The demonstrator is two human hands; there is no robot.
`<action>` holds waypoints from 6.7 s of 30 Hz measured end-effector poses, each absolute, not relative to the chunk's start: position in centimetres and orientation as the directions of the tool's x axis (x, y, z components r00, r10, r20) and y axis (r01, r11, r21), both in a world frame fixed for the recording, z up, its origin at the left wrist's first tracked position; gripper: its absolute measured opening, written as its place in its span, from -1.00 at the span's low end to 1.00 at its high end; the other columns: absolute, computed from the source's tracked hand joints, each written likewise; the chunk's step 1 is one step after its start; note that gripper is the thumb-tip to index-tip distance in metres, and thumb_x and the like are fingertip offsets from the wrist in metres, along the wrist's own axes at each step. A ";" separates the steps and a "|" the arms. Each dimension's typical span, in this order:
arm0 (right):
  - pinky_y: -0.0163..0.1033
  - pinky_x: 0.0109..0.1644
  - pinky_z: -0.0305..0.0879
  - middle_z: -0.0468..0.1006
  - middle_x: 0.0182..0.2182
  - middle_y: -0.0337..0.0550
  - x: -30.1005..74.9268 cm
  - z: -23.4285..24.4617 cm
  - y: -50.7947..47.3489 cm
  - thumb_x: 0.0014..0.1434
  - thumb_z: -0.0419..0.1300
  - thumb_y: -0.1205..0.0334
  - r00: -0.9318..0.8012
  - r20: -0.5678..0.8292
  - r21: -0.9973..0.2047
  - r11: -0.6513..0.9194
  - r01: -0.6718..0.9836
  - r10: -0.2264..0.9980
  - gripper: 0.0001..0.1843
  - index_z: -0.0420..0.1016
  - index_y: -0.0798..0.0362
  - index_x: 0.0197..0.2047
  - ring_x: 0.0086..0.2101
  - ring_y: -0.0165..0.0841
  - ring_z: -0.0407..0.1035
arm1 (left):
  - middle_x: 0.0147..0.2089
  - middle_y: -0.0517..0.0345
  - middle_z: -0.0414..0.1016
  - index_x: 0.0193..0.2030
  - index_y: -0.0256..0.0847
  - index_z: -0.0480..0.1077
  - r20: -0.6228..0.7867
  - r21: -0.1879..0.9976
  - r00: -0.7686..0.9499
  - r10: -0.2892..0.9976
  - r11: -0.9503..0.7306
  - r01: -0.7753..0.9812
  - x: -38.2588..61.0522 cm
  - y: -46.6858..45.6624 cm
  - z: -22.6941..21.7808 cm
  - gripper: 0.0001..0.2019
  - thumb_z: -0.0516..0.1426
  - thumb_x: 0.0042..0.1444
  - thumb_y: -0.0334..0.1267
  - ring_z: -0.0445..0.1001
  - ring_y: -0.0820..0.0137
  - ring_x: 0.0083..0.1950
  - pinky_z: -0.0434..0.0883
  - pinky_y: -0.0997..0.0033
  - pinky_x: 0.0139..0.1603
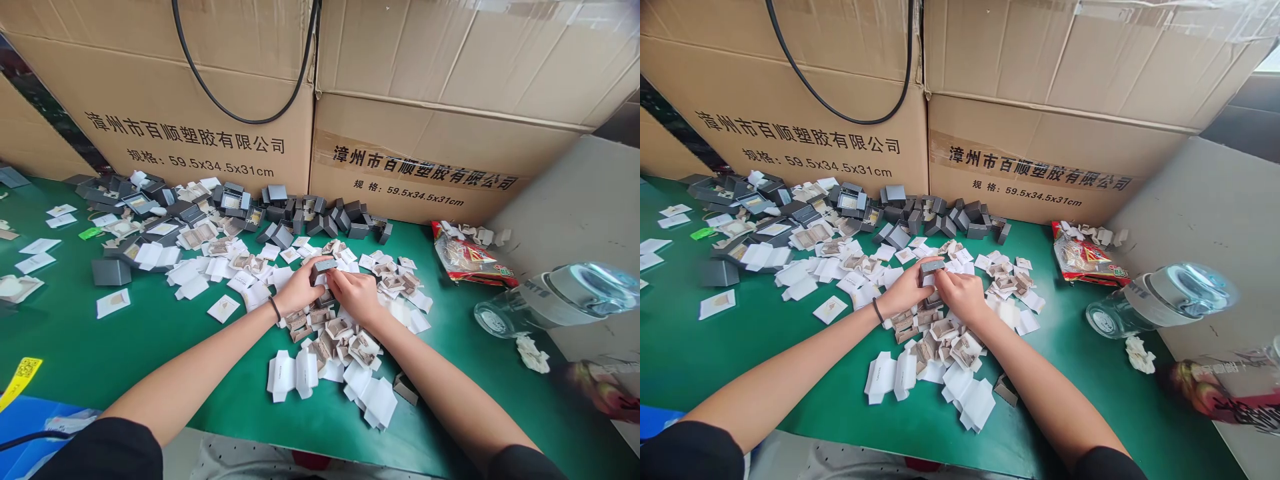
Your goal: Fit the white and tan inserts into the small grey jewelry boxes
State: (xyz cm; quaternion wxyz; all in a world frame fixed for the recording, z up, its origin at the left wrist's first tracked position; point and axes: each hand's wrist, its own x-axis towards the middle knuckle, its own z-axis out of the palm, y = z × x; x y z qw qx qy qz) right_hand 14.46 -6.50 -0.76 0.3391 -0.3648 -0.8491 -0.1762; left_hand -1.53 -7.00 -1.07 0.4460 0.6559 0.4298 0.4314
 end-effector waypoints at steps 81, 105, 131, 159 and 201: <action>-0.14 -0.11 0.23 0.48 -0.17 -0.09 15.8 -2.3 -4.6 0.00 0.00 0.44 -0.230 0.329 -0.603 0.391 0.695 0.916 -0.57 0.40 0.06 -0.04 -0.22 -0.25 0.26 | -0.09 -0.03 0.53 0.05 -0.24 0.28 -0.248 0.907 0.106 0.963 0.269 -0.323 -1.7 -7.7 1.3 -0.62 0.09 0.04 -0.30 0.55 0.23 -0.23 0.47 0.41 -0.50; -0.26 -0.30 0.37 0.44 -0.24 -0.11 14.8 -1.7 -6.6 0.22 0.03 0.14 -0.006 0.625 -0.696 0.560 0.448 0.781 -0.79 0.27 0.01 -0.10 -0.29 -0.37 0.36 | -0.09 -0.03 0.51 -0.11 -0.27 0.36 -0.164 0.976 0.137 0.977 0.180 -0.119 -1.6 -7.6 1.2 -0.70 0.15 0.01 -0.22 0.52 0.22 -0.16 0.45 0.28 -0.19; -0.26 -0.27 0.39 0.49 -0.29 -0.12 14.3 -0.8 -7.5 0.22 0.01 0.23 -0.154 0.621 -0.689 0.628 0.362 0.769 -0.90 0.31 0.01 -0.22 -0.28 -0.37 0.40 | -0.17 0.10 0.42 -0.04 -0.19 0.28 -0.092 0.994 0.217 0.972 0.102 -0.033 -2.2 -7.4 0.1 -0.65 0.16 0.01 -0.23 0.34 0.46 -0.39 0.28 0.53 -0.52; -0.20 -0.21 0.34 0.50 -0.34 -0.13 14.8 -0.6 -7.0 0.21 0.04 0.30 -0.257 0.700 -0.538 0.728 0.424 0.666 -0.88 0.40 0.01 -0.30 -0.28 -0.33 0.37 | -0.43 0.13 0.40 -0.05 -0.24 0.33 -0.155 0.839 0.515 0.843 0.388 -0.382 -2.8 -7.2 -0.3 -0.66 0.12 0.09 -0.09 0.37 0.44 -0.47 0.36 0.39 -0.41; -0.24 -0.34 0.13 0.40 -0.36 -0.12 15.1 -1.2 -7.2 0.21 0.04 0.33 -0.538 0.614 0.037 0.659 0.751 0.578 -0.59 0.35 -0.08 0.12 -0.34 -0.31 0.15 | -0.47 0.25 0.33 -0.07 -0.19 0.34 -0.221 0.942 0.310 0.925 0.284 -0.177 -2.7 -7.3 0.2 -0.64 0.18 0.02 -0.08 0.30 0.52 -0.52 0.20 0.54 -0.56</action>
